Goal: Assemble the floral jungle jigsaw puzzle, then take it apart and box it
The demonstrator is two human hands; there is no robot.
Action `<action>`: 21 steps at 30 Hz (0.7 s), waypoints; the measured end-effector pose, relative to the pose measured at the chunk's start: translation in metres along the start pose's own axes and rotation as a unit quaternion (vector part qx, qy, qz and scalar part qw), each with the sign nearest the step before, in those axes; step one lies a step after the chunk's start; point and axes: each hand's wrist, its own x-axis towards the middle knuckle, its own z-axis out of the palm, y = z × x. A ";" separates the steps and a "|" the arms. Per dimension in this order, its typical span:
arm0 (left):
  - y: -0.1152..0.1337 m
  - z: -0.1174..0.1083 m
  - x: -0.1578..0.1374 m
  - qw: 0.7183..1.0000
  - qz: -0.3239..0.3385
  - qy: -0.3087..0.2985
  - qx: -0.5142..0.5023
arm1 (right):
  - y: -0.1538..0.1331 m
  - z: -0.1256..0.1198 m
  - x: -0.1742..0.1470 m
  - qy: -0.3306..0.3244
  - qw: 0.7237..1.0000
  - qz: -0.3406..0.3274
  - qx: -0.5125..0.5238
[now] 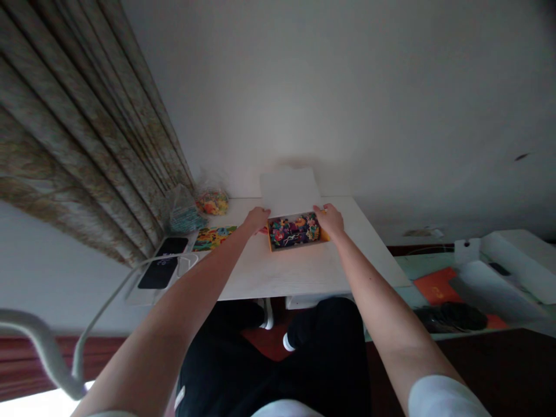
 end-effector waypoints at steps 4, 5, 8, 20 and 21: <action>0.005 -0.002 -0.004 0.996 0.025 0.083 -0.025 | 0.009 0.011 0.008 0.051 0.993 -0.017 0.105; 0.004 -0.001 -0.004 0.994 0.033 0.101 -0.026 | 0.010 0.014 0.009 0.054 0.990 -0.009 0.127; 0.000 0.002 -0.003 0.987 0.066 0.146 -0.025 | 0.013 0.020 0.007 0.047 0.978 0.008 0.203; -0.043 0.014 -0.026 0.966 0.178 0.177 -0.057 | 0.031 0.026 -0.024 -0.045 0.895 -0.037 0.442; -0.048 0.017 -0.030 0.965 0.188 0.167 -0.076 | 0.034 0.025 -0.028 -0.045 0.897 -0.042 0.438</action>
